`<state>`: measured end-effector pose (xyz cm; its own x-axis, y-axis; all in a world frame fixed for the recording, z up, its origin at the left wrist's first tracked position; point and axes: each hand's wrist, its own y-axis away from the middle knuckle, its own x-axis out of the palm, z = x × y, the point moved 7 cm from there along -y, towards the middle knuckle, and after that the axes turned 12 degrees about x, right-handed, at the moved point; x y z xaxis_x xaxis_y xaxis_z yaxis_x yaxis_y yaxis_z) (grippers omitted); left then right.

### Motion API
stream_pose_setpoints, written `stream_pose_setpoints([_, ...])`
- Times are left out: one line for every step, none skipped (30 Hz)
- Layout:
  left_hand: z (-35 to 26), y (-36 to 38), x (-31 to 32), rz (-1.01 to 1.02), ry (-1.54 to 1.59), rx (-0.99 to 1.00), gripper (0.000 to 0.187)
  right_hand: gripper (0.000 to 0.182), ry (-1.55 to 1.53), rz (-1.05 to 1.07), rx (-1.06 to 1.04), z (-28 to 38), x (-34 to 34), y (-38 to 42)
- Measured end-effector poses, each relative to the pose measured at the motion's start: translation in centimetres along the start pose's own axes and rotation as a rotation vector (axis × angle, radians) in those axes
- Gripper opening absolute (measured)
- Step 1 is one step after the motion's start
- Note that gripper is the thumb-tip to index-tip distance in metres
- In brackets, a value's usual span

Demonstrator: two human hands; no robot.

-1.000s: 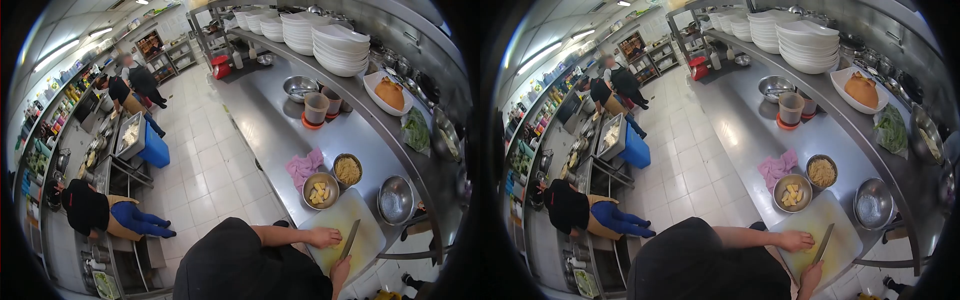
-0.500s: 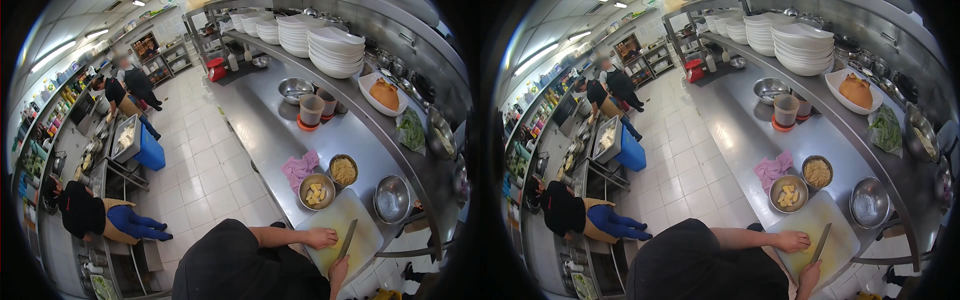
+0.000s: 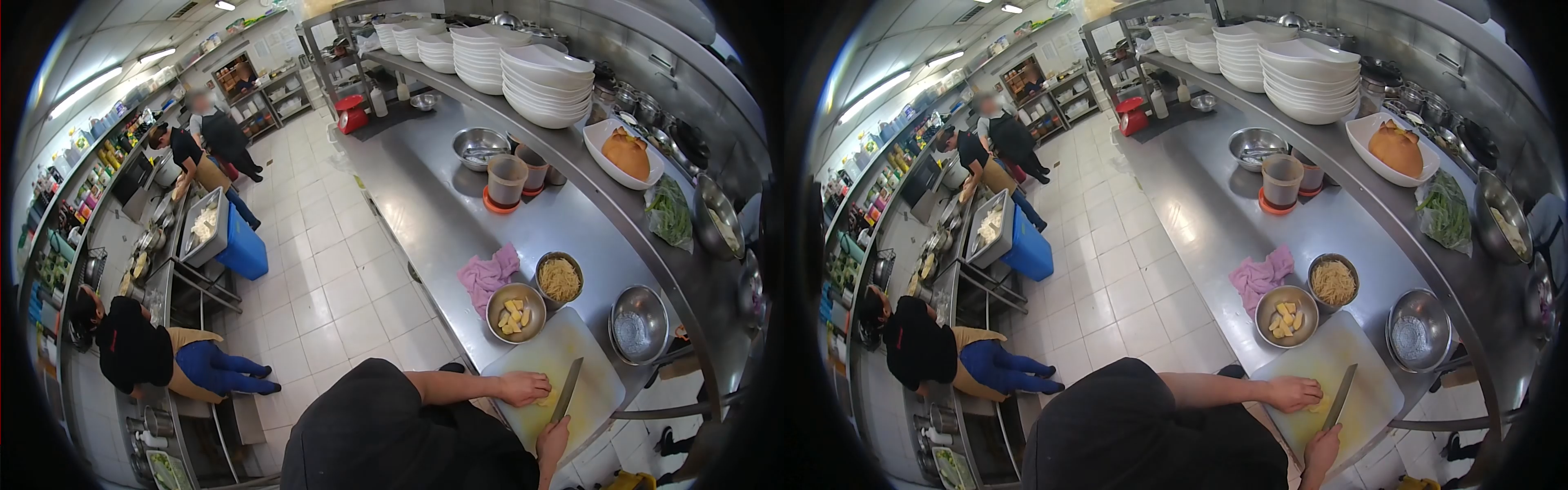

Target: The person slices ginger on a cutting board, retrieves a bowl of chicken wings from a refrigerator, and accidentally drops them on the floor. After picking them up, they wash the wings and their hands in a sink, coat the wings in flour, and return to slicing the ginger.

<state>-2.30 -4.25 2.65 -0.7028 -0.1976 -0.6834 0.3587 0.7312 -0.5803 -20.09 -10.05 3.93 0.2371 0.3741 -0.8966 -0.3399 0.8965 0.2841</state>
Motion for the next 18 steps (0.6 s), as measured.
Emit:
stream_pose_setpoints([-0.02, -0.01, -0.01, 0.001, 0.000, 0.001, 0.028, 0.034, -0.002, -0.009, -0.002, 0.15, -0.17, 0.16])
stream_pose_setpoints([-0.06, -0.03, -0.05, -0.004, 0.003, 0.001, 0.029, 0.035, -0.004, -0.017, -0.005, 0.24, -0.29, 0.25])
stream_pose_setpoints([-0.10, -0.04, -0.10, -0.009, 0.005, 0.001, 0.029, 0.035, -0.005, -0.018, -0.005, 0.09, -0.18, 0.19])
stream_pose_setpoints([-0.11, -0.02, -0.12, -0.008, 0.006, 0.001, 0.029, 0.035, 0.002, -0.025, -0.008, -0.13, 0.03, 0.08])
stream_pose_setpoints([-0.11, 0.00, -0.14, -0.006, 0.009, -0.001, 0.029, 0.036, 0.008, -0.032, -0.011, -0.24, 0.13, 0.04])
stream_pose_setpoints([-0.09, 0.02, -0.14, -0.003, 0.012, -0.004, 0.030, 0.036, 0.008, -0.033, -0.010, -0.15, 0.00, 0.10])
stream_pose_setpoints([-0.05, 0.06, -0.07, -0.003, 0.012, -0.003, 0.030, 0.036, 0.011, -0.006, 0.002, -0.01, -0.07, 0.14])
stream_pose_setpoints([0.01, 0.10, 0.05, -0.006, 0.015, -0.003, 0.030, 0.036, 0.015, 0.021, 0.013, 0.04, -0.07, 0.16])
stream_pose_setpoints([0.01, 0.08, 0.06, -0.010, 0.017, -0.003, 0.031, 0.036, 0.015, 0.020, 0.013, 0.08, -0.14, 0.16])
stream_pose_setpoints([-0.01, 0.05, 0.08, -0.011, 0.017, -0.003, 0.031, 0.036, 0.023, 0.022, 0.015, 0.09, -0.19, 0.16])
stream_pose_setpoints([-0.04, 0.05, 0.07, -0.014, 0.016, 0.001, 0.031, 0.036, 0.030, 0.024, 0.016, 0.08, -0.19, 0.16])
stream_pose_setpoints([-0.07, 0.04, 0.04, -0.018, 0.014, 0.004, 0.032, 0.036, 0.030, 0.024, 0.016, 0.02, -0.15, 0.12])
stream_pose_setpoints([-0.05, 0.04, 0.05, -0.018, 0.014, 0.005, 0.032, 0.035, 0.028, 0.026, 0.013, -0.06, -0.07, 0.06])
stream_pose_setpoints([-0.06, 0.03, 0.11, -0.012, 0.015, 0.004, 0.032, 0.035, 0.026, 0.028, 0.010, -0.11, -0.06, 0.05])
stream_pose_setpoints([-0.04, 0.02, 0.16, -0.005, 0.016, 0.003, 0.032, 0.035, 0.026, 0.028, 0.011, -0.09, -0.12, 0.09])
stream_pose_setpoints([-0.06, 0.01, 0.19, -0.005, 0.017, 0.003, 0.032, 0.035, 0.022, 0.022, 0.003, 0.03, -0.24, 0.18])
stream_pose_setpoints([-0.09, 0.01, 0.18, -0.009, 0.015, 0.004, 0.032, 0.035, 0.019, 0.016, -0.004, 0.10, -0.32, 0.25])
stream_pose_setpoints([-0.15, -0.02, 0.14, -0.013, 0.013, 0.004, 0.032, 0.035, 0.018, 0.016, -0.003, -0.08, -0.15, 0.22])
